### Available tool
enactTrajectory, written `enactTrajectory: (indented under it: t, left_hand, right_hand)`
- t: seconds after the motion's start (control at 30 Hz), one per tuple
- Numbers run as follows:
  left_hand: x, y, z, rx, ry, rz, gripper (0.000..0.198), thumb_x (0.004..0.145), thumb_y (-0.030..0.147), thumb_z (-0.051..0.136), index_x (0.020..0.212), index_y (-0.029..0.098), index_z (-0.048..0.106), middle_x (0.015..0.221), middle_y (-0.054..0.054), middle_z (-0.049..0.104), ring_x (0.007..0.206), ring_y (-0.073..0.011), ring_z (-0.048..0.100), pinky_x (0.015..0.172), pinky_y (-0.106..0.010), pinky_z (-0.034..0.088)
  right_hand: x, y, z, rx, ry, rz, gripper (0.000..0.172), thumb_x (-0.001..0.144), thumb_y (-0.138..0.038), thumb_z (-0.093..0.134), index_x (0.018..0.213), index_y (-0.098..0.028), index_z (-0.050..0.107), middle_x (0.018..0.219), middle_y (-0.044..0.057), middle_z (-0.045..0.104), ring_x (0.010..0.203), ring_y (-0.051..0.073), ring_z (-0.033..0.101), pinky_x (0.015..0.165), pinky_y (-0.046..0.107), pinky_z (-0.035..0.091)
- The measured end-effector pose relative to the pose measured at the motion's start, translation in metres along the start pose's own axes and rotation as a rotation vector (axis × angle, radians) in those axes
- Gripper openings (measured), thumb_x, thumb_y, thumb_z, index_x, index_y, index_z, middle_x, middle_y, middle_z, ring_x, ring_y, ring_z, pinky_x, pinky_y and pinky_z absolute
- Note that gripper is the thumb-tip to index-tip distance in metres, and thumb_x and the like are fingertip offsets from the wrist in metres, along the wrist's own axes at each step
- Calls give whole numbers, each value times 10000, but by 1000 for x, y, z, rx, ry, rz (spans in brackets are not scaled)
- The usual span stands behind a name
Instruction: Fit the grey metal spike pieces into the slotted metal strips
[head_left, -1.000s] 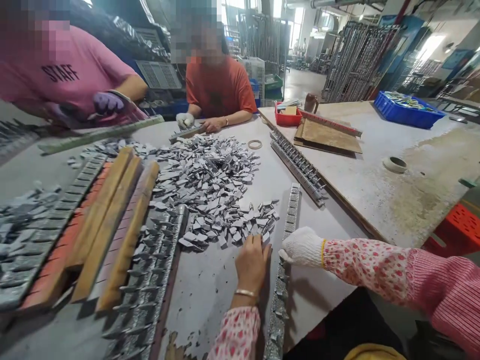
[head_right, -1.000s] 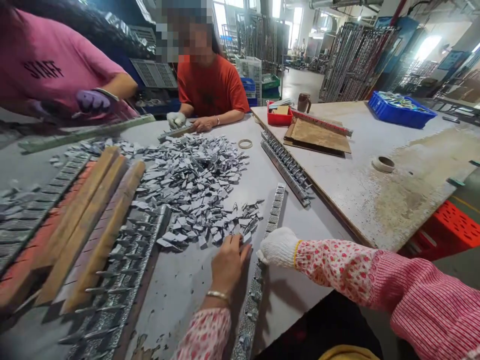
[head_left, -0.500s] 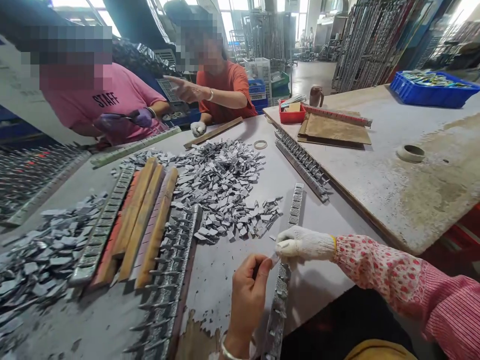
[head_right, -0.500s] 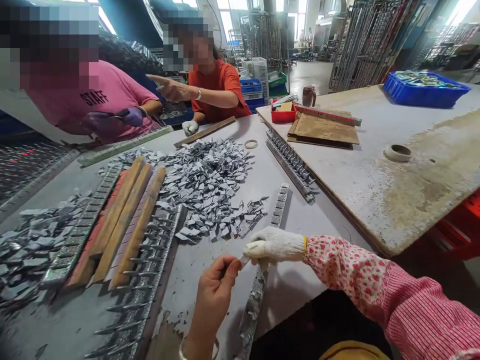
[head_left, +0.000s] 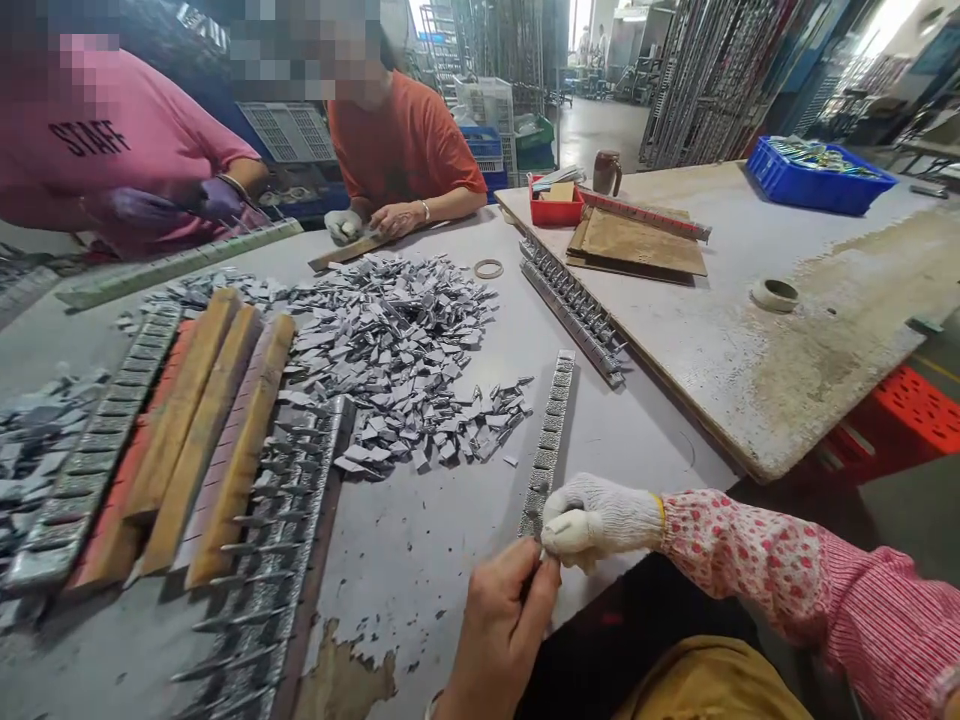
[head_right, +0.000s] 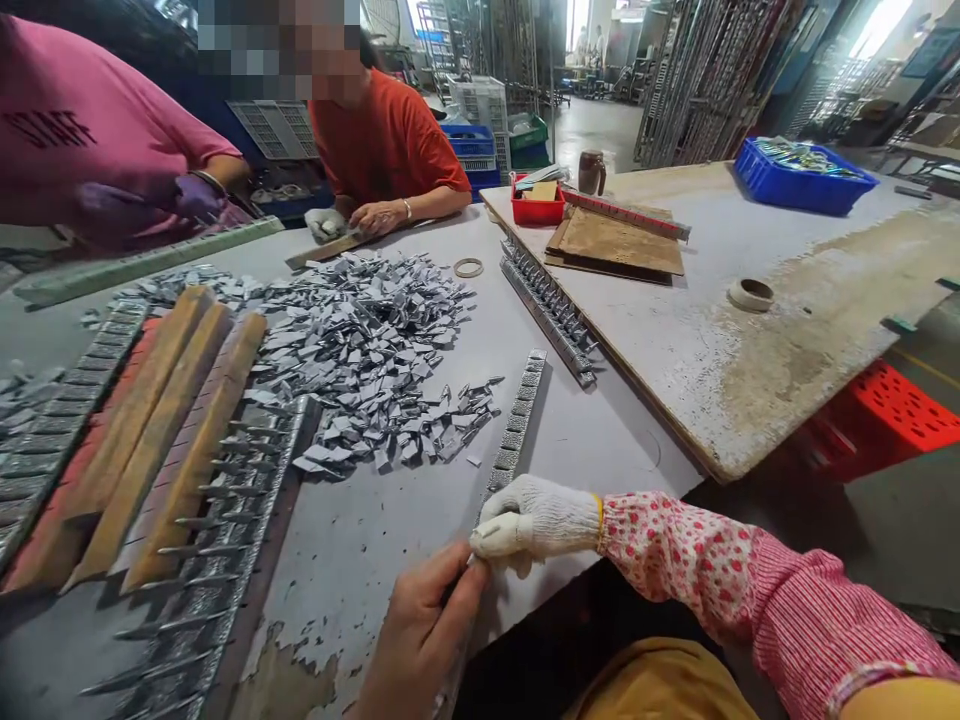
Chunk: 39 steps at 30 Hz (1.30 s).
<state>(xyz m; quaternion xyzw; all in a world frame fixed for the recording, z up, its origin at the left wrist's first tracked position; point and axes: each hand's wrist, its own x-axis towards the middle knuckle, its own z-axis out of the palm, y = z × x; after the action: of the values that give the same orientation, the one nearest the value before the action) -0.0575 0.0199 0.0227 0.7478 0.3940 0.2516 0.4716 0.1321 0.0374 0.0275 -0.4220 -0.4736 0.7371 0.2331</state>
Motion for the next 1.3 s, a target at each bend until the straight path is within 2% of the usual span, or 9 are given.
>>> enactTrajectory:
  t: [0.17,0.27,0.33,0.4,0.53,0.63,1.03,1.2,1.3]
  left_hand:
    - [-4,-7,9,7,8,-21,400,961,384,355,613,199,427,588,29,393,557,-113,392,542,-253,325]
    - [-2,-18,11,28,126,-99,300,945,415,407,864,200,600,795,-22,582,741,-161,544,670,-280,440]
    - [1,-30,14,21,158,-144,387,929,444,432,1231,220,522,1163,-90,591,1048,-227,561,873,-364,474]
    - [1,-43,17,16,82,-174,571,910,469,454,1410,215,346,1406,-133,445,1279,-272,442,1034,-456,409]
    - [-1,-61,27,33,-21,-178,669,906,457,453,1479,198,225,1519,-156,298,1411,-297,288,1140,-528,290]
    - [-5,-65,33,74,-26,-146,674,917,430,434,1499,207,178,1541,-152,273,1429,-301,256,1146,-553,277]
    - [-6,-63,31,131,-96,-86,668,950,340,355,1527,249,33,1569,-123,245,1438,-305,241,1124,-586,311]
    - [-9,-71,35,97,-53,-47,700,930,325,413,1527,256,55,1541,-142,292,1413,-319,293,1109,-577,342]
    - [-9,-72,35,85,-66,-48,709,920,328,435,1526,220,83,1539,-153,292,1418,-318,282,1117,-565,332]
  right_hand:
    - [0,5,-2,21,-68,93,313,784,-438,631,738,-132,583,623,-13,585,413,65,494,395,168,384]
    - [7,-3,-22,-164,86,-7,326,833,-451,580,771,-131,600,681,10,611,477,78,533,434,172,382]
    - [16,-11,-39,-395,244,-72,331,883,-433,512,795,-133,620,694,16,621,514,86,547,493,189,394]
    - [27,-16,-53,-729,340,-95,351,918,-418,463,794,-141,640,681,18,628,552,100,558,557,209,391]
    - [48,-16,-61,-1404,329,-76,426,950,-456,402,766,-166,656,735,54,669,683,162,606,581,243,341]
    - [57,-16,-54,-1627,284,6,464,964,-471,343,821,-178,673,794,79,694,733,194,637,583,253,351]
    - [83,-43,-35,-1757,63,309,479,943,-435,373,847,-147,744,818,158,718,788,283,690,641,341,501]
    - [96,-40,-27,-1810,-92,260,267,870,-244,503,821,-159,752,770,141,715,767,294,692,605,342,494]
    - [93,-27,-27,-1800,48,241,375,920,-307,443,763,-134,736,700,145,691,700,281,683,569,327,466]
